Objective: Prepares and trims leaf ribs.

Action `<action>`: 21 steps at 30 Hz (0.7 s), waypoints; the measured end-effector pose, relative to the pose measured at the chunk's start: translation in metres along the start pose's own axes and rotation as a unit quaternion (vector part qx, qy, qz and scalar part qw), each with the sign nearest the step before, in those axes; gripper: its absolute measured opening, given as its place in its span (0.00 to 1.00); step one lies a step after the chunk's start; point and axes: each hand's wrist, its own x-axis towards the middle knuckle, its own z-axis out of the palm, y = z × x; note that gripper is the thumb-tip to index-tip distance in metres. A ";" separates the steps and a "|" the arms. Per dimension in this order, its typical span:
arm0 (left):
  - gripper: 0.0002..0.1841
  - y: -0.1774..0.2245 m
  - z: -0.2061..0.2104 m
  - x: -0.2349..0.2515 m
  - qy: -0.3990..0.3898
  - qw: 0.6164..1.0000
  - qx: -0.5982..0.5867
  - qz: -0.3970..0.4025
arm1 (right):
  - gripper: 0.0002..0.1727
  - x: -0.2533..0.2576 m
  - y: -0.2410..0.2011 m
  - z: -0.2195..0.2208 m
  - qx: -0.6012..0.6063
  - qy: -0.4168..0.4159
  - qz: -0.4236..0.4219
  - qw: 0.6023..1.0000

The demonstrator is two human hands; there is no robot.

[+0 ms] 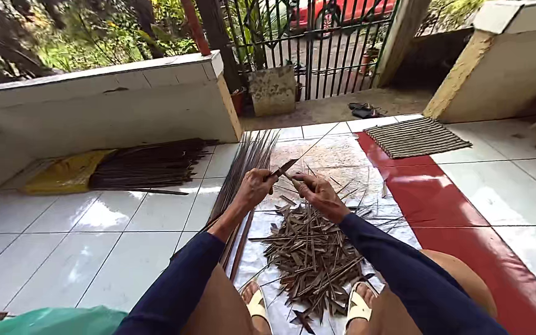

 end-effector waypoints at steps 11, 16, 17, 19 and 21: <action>0.16 0.010 0.006 -0.003 0.011 1.000 -0.016 0.022 | 0.19 -0.001 0.000 0.009 -0.023 -0.009 0.016 1.000; 0.16 0.016 0.015 -0.003 0.036 0.999 0.018 0.023 | 0.19 -0.001 0.001 0.012 -0.039 0.025 0.023 0.999; 0.17 0.016 0.017 -0.003 0.047 0.998 0.028 0.030 | 0.19 -0.001 0.000 0.012 -0.040 0.029 0.026 0.998; 0.16 0.014 0.021 -0.003 0.071 0.995 0.054 0.042 | 0.18 0.000 -0.004 0.012 -0.052 0.039 0.029 0.997; 0.15 0.014 0.022 -0.004 0.082 0.992 0.085 0.047 | 0.18 0.001 -0.004 0.013 -0.065 0.047 0.028 0.996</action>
